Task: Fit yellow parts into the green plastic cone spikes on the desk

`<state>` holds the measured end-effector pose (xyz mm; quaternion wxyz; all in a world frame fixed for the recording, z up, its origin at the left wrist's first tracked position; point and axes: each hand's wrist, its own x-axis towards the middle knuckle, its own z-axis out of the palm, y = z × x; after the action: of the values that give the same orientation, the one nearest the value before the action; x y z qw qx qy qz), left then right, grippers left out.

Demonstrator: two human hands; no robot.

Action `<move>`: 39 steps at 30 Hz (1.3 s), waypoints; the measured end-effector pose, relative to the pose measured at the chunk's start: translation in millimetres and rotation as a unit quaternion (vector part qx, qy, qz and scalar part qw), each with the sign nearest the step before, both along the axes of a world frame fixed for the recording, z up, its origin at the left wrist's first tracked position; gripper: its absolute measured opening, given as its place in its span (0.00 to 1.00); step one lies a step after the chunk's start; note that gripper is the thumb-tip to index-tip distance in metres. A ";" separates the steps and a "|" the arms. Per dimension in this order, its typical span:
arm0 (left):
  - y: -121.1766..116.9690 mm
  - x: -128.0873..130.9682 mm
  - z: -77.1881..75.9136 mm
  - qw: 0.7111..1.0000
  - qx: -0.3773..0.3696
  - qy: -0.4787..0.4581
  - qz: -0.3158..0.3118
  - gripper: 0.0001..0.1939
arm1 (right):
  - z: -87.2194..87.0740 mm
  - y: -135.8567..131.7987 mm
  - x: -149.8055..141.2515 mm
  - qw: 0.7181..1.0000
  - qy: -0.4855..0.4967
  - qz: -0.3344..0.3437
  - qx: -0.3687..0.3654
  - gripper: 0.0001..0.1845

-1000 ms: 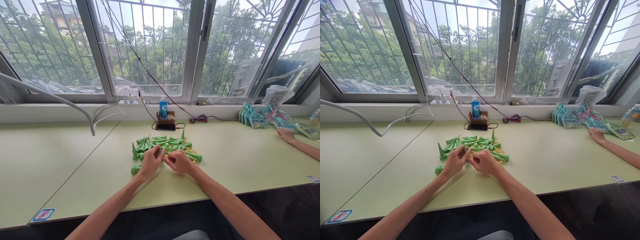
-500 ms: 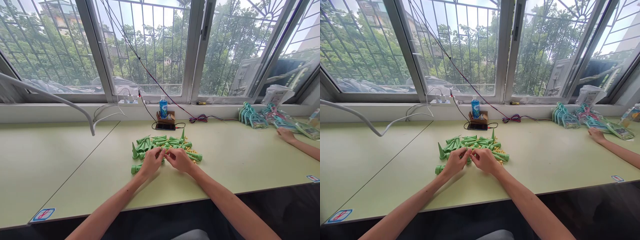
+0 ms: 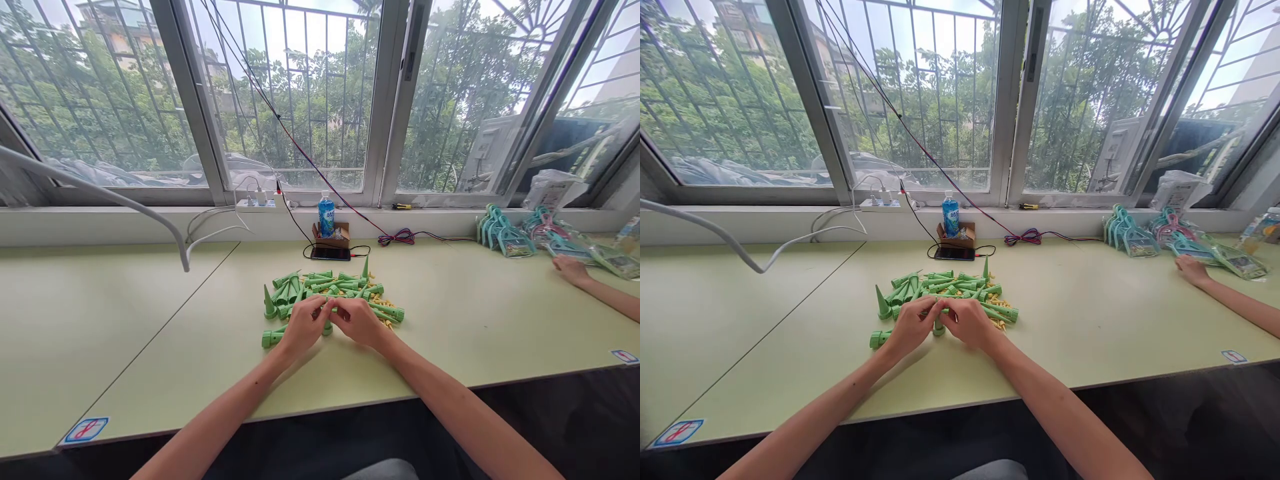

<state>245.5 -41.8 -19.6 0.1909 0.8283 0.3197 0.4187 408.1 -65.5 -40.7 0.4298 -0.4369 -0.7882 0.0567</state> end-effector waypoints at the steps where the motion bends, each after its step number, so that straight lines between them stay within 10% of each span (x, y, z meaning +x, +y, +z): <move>1: 0.0 0.0 0.1 1.000 0.000 0.000 -0.001 0.22 | 0.4 -0.1 -0.2 1.000 0.001 0.002 0.000 0.10; 39: -2.9 1.0 -1.2 0.997 -0.066 -0.043 0.015 0.18 | 3.1 0.2 3.0 0.996 0.056 -0.039 0.051 0.18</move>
<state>246.5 -44.6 -20.8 0.2524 0.7901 0.3510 0.4346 411.1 -65.3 -37.6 0.4965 -0.4411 -0.7472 0.0243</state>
